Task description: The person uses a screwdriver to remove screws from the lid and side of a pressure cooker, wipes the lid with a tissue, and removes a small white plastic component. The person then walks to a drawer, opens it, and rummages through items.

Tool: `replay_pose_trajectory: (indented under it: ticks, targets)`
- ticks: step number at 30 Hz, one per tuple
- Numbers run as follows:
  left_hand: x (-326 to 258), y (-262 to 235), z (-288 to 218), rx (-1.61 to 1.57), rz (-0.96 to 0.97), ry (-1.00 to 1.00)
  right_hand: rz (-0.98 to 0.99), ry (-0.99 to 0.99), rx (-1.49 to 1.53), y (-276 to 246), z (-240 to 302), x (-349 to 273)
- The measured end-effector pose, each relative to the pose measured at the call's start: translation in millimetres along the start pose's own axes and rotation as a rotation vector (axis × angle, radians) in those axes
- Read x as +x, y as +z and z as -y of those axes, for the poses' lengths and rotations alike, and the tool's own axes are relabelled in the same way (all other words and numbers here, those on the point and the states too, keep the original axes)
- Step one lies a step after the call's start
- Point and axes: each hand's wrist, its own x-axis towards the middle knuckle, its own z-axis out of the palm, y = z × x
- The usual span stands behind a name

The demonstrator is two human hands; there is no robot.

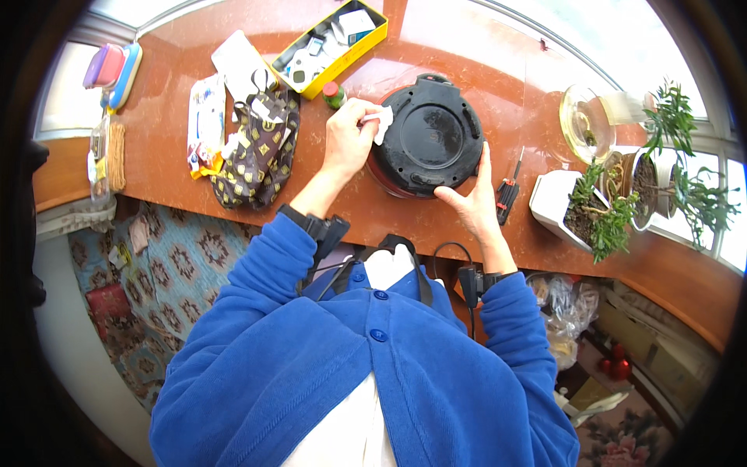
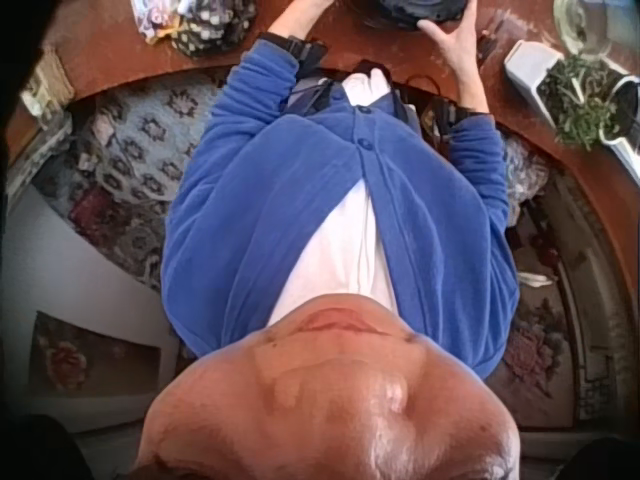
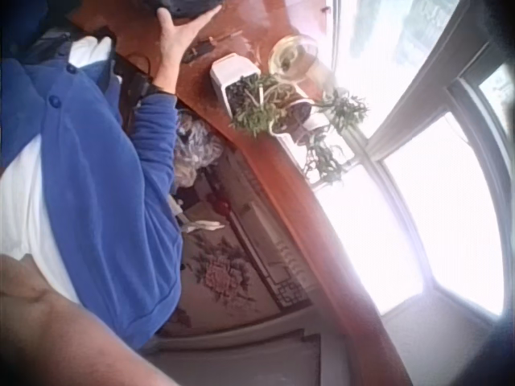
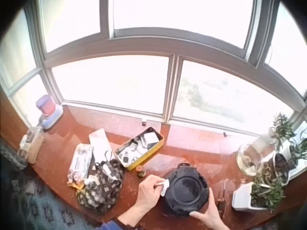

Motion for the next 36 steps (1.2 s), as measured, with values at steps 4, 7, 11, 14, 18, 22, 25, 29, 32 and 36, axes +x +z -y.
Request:
replay_pose_trajectory:
  ticks: [4, 7, 11, 14, 18, 22, 25, 29, 32, 36]
  targets:
    - [49, 8, 7, 0.032, 0.183, -0.128, -0.045, -0.008, -0.005, 4, -1, 2]
    - [79, 21, 9, 0.104, 0.293, -0.067, -0.061, -0.002, 0.025, 6, -5, 4]
    - [118, 42, 10, 0.054, 0.487, -0.053, -0.075, 0.021, -0.007, 6, -5, 3]
    - [121, 46, 9, 0.019, 0.521, -0.044, -0.086, 0.025, 0.005, 7, 0, 2]
    - [85, 23, 12, 0.025, 0.394, 0.015, -0.076, 0.043, 0.007, 5, 4, 3]
    - [47, -1, 13, -0.149, 0.286, -0.031, 0.035, 0.114, 0.01, -4, 2, 1]
    - [26, -24, 9, -0.162, 0.295, -0.095, 0.117, 0.153, -0.062, -12, 3, 0]
    - [-4, -59, 7, -0.116, 0.399, -0.144, 0.169, 0.193, -0.038, -16, 9, 0]
    - [-20, -63, 11, -0.168, 0.393, -0.133, 0.157, 0.258, 0.043, -15, 11, -1]
    - [-14, -48, 19, -0.156, 0.306, -0.165, 0.173, 0.318, 0.01, -16, 10, -1]
